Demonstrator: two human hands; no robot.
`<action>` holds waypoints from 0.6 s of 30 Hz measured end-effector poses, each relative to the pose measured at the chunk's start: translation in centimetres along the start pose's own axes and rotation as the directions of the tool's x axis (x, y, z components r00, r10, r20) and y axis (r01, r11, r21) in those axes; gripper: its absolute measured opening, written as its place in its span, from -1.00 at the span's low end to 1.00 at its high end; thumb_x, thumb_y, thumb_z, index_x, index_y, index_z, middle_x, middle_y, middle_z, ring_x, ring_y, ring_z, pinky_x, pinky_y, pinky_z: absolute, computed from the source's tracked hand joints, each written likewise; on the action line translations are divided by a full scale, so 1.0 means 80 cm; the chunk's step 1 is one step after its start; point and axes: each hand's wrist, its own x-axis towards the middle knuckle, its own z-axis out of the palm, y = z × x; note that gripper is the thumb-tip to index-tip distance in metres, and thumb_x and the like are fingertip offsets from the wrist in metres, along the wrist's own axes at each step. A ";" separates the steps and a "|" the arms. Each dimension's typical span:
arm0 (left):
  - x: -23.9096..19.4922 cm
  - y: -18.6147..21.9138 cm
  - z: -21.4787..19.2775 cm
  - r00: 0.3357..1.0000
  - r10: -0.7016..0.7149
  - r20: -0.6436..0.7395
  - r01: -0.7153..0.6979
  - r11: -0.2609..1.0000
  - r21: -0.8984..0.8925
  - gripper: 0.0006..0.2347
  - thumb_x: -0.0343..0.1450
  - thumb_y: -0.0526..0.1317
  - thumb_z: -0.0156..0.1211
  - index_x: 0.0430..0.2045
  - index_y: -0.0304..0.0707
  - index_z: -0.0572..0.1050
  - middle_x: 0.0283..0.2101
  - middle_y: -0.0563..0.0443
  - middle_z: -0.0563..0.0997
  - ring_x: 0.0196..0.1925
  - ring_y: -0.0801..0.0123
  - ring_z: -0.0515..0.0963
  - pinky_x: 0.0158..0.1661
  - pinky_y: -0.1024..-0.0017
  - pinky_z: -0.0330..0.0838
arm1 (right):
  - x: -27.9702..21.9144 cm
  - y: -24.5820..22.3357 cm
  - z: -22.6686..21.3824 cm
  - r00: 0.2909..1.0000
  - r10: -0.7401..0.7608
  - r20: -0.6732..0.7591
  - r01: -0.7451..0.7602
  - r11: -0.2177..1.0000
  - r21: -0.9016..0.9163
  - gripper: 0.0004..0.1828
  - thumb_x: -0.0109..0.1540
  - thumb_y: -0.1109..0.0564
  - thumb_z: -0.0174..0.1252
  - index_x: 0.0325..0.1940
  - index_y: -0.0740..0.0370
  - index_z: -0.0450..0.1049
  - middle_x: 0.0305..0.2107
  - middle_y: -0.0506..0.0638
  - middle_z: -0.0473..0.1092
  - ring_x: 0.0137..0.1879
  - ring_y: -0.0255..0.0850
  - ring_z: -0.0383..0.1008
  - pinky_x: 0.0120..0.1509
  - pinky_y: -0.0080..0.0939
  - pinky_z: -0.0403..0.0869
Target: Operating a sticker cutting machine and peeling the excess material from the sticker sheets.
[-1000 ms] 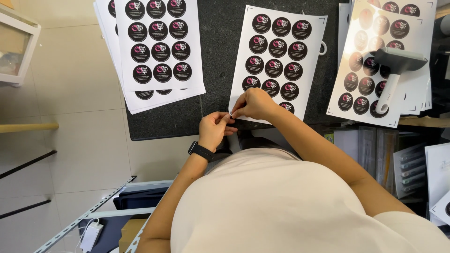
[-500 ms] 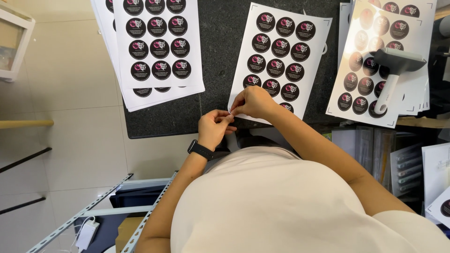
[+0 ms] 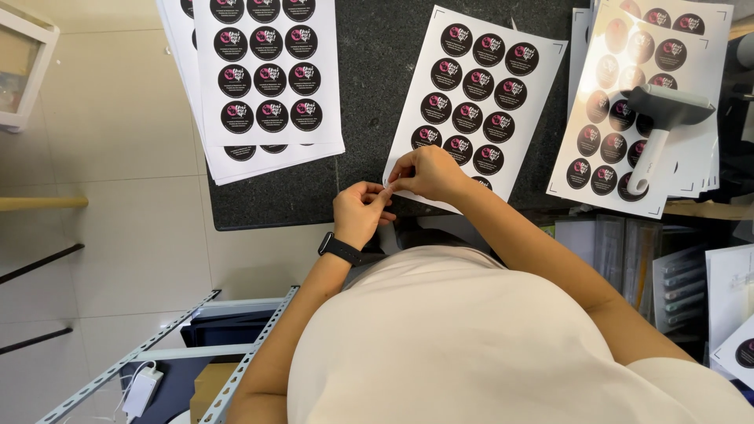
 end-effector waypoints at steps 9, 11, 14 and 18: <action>0.003 0.003 0.000 0.997 0.079 -0.024 -0.077 0.994 0.071 -0.87 0.45 -0.31 0.23 -0.34 -0.50 0.58 -0.48 -0.29 0.67 -0.61 0.12 0.69 -0.64 0.43 0.64 | -0.006 0.023 0.024 0.986 -0.101 -0.135 0.093 0.993 -0.068 -0.73 0.08 -0.06 0.39 -0.16 -0.07 0.61 -0.49 -0.19 0.53 -0.36 -0.15 0.58 -0.19 -0.16 0.51; 0.005 0.005 -0.001 0.995 0.103 -0.020 -0.100 0.989 0.109 -0.88 0.43 -0.32 0.22 -0.37 -0.48 0.59 -0.51 -0.27 0.66 -0.64 0.14 0.68 -0.69 0.47 0.61 | -0.014 0.020 0.035 0.974 -0.128 -0.190 0.110 0.989 -0.102 -0.65 0.06 -0.07 0.37 -0.08 -0.11 0.56 -0.44 -0.22 0.54 -0.32 -0.15 0.59 -0.16 -0.13 0.53; 0.010 0.005 -0.001 0.992 0.126 0.001 -0.125 0.982 0.139 -0.89 0.43 -0.32 0.21 -0.39 -0.45 0.60 -0.54 -0.25 0.65 -0.66 0.14 0.66 -0.70 0.48 0.61 | -0.029 0.009 0.051 0.885 -0.337 -0.321 0.254 0.928 -0.273 -0.73 0.14 0.10 0.27 -0.06 -0.05 0.59 -0.18 -0.14 0.55 -0.32 -0.10 0.60 -0.23 -0.08 0.57; 0.013 0.004 -0.001 0.994 0.113 0.003 -0.113 0.985 0.133 -0.91 0.42 -0.35 0.21 -0.45 -0.40 0.61 -0.54 -0.24 0.65 -0.66 0.15 0.67 -0.69 0.46 0.61 | -0.023 0.018 0.065 0.853 -0.336 -0.400 0.327 0.940 -0.094 -0.84 0.16 0.20 0.26 -0.18 0.14 0.65 -0.28 -0.04 0.57 -0.25 -0.10 0.62 -0.23 -0.26 0.58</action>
